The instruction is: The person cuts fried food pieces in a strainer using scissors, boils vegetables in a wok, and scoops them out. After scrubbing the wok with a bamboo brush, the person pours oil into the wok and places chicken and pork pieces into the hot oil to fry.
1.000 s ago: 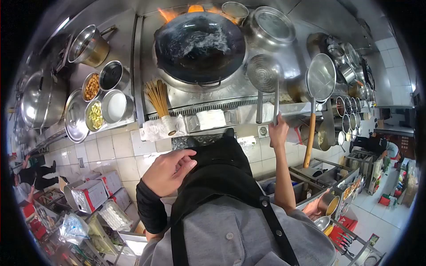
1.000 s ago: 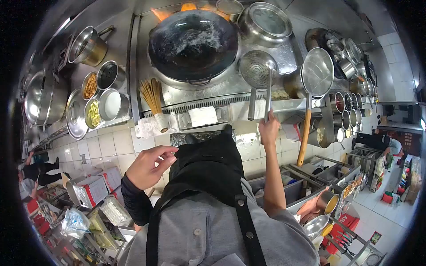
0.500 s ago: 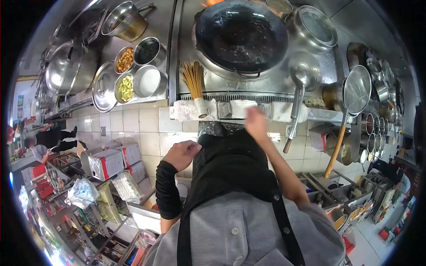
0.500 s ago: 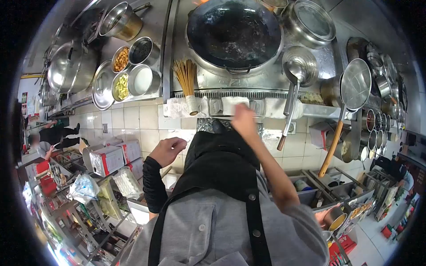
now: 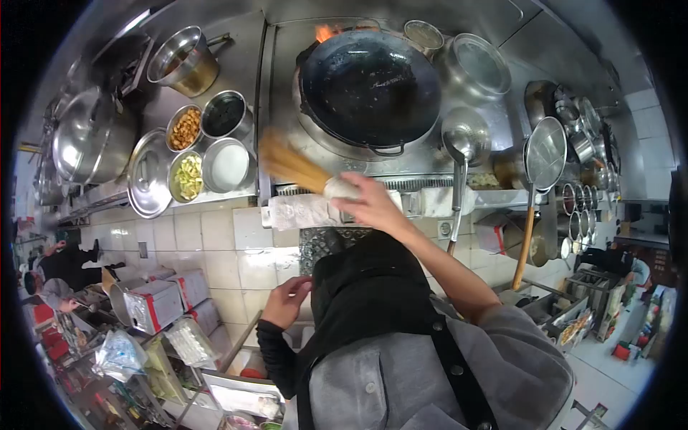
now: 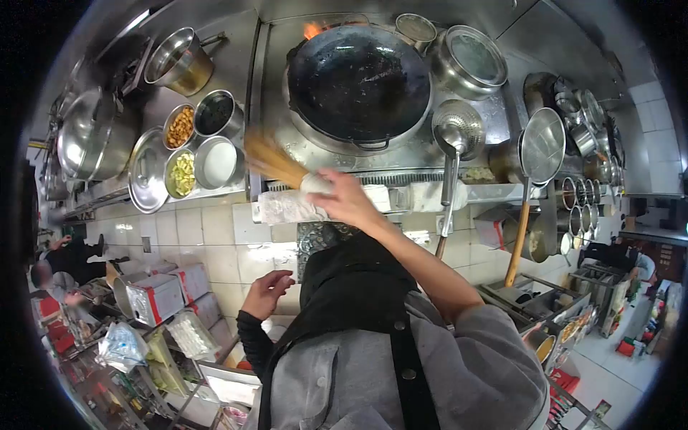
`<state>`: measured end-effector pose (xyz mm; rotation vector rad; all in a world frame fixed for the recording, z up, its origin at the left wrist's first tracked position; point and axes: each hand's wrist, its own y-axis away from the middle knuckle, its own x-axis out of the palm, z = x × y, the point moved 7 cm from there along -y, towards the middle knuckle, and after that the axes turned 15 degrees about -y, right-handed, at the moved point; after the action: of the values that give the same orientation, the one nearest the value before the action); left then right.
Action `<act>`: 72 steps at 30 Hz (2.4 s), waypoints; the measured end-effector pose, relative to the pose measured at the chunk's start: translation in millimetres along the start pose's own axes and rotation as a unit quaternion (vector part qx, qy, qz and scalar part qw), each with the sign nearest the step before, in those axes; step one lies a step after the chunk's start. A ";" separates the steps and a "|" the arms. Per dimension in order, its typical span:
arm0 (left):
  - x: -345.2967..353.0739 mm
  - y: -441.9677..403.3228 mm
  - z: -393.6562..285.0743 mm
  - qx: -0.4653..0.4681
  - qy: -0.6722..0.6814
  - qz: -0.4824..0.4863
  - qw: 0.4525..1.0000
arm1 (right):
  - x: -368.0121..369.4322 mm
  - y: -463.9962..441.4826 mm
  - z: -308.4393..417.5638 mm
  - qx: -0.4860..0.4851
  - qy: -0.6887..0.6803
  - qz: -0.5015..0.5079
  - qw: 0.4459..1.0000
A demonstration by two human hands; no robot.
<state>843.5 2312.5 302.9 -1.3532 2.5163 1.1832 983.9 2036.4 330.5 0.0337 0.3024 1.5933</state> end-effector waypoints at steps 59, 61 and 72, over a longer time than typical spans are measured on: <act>153.2 -387.1 -133.8 -0.070 0.457 -0.057 0.885 | -220.6 -77.9 -17.3 -0.165 0.181 -0.035 0.969; 151.0 -393.8 -125.5 -0.051 0.452 -0.085 0.887 | -230.0 -74.6 -28.6 -0.110 0.235 0.001 0.966; 99.7 -319.7 -120.9 0.037 0.423 -0.219 0.879 | -333.8 56.6 96.5 -0.204 0.266 -0.351 0.874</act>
<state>1051.3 2061.8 158.9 -2.6642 2.3683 0.4268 965.6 1723.3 490.4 -0.7773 0.3437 0.8777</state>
